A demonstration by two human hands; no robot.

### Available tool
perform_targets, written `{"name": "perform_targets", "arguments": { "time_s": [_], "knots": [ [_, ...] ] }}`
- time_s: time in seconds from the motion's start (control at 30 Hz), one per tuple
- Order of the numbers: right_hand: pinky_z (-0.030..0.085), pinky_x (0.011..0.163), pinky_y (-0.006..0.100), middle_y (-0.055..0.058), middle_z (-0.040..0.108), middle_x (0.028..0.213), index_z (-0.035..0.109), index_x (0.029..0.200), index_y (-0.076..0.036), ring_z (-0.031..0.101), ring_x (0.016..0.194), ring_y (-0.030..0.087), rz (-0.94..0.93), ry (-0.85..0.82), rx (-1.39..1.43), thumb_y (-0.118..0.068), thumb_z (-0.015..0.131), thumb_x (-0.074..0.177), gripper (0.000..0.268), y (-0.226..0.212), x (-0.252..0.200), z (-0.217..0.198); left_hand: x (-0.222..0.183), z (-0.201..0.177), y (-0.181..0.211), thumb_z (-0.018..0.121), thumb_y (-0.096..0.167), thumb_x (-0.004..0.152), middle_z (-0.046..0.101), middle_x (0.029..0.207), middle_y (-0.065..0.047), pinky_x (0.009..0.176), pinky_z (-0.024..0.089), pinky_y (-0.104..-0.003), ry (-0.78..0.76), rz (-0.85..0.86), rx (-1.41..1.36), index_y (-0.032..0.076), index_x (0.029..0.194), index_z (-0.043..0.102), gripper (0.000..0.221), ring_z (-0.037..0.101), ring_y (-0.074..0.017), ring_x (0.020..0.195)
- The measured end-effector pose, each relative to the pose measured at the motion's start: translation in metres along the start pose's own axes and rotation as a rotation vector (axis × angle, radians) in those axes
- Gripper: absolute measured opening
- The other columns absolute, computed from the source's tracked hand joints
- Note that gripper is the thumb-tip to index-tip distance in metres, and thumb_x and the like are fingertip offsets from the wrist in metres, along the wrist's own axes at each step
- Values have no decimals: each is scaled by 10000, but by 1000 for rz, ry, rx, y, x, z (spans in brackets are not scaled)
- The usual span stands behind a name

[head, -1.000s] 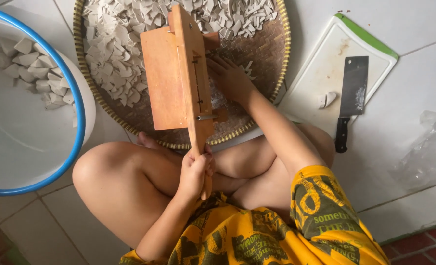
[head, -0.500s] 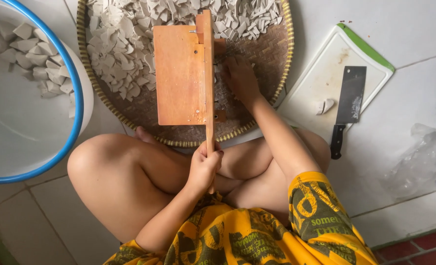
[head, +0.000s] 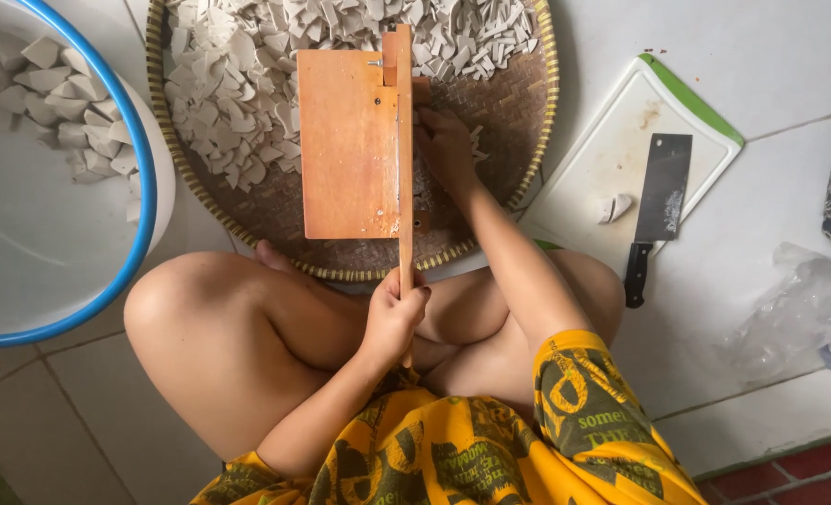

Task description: Slicing small food blocks into thin pieces using a manual wooden slicer and a kitchen knife on a tiled floor.

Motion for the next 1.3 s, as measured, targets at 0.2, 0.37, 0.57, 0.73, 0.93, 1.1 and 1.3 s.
{"name": "perform_targets", "arguments": {
  "time_s": [0.2,0.37,0.57,0.73,0.93,1.1,1.3],
  "knots": [
    [569,767,451,151,632,1013,707,1180,-151,672,926,386,-186,-227,-228,-253,561,1038,229,-28,-24,-46,9,-8,-25,675,74,854,501,523,-61,469,371,-257,26,-9,107,52,901,648,59,487,-125,481],
    [530,994,462,93,673,1229,734,1106,-106,650,1179,307,-786,-358,-561,-173,746,876,239,-19,-68,-56,9,3,-22,664,55,834,530,613,-46,574,407,-265,56,37,94,65,893,657,60,497,-131,595],
    [559,932,410,113,699,1160,752,958,-54,683,1077,302,-802,-294,-562,-88,661,904,110,0,-40,-88,13,7,-24,679,63,842,551,649,-74,625,433,-299,69,37,130,58,883,646,53,526,-162,650],
    [547,1024,431,170,707,1220,662,1261,5,662,1113,306,-496,30,-146,154,572,963,345,-35,71,-115,4,9,-11,620,199,817,654,856,33,808,486,-289,65,-50,316,156,947,670,145,611,-111,840],
    [440,1053,497,233,420,1526,352,1532,-59,496,1337,438,-66,-139,-236,-122,658,1027,594,2,138,-83,-45,-31,51,663,353,939,453,1541,-213,1190,352,-428,-75,147,541,8,1532,347,755,444,-311,1441],
    [289,1266,566,107,202,1684,208,1634,-112,206,1537,394,-71,-102,-475,-202,499,1164,560,25,108,-68,-167,-121,166,651,109,917,587,1289,-174,1142,494,-366,654,774,647,126,1261,534,364,635,-272,1196],
    [590,851,368,186,695,1051,709,1007,25,644,944,308,-542,107,-219,142,661,939,144,8,63,-100,-195,-191,133,700,122,881,448,1335,-203,1054,463,-499,872,914,984,-4,1211,488,412,500,-369,1192]
  ]
}}
Point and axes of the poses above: each hand's wrist, its own x-axis towards the middle knuckle, its own z-axis out of the palm, y = z × x, the point moved 8 cm from there along x, towards the middle knuckle
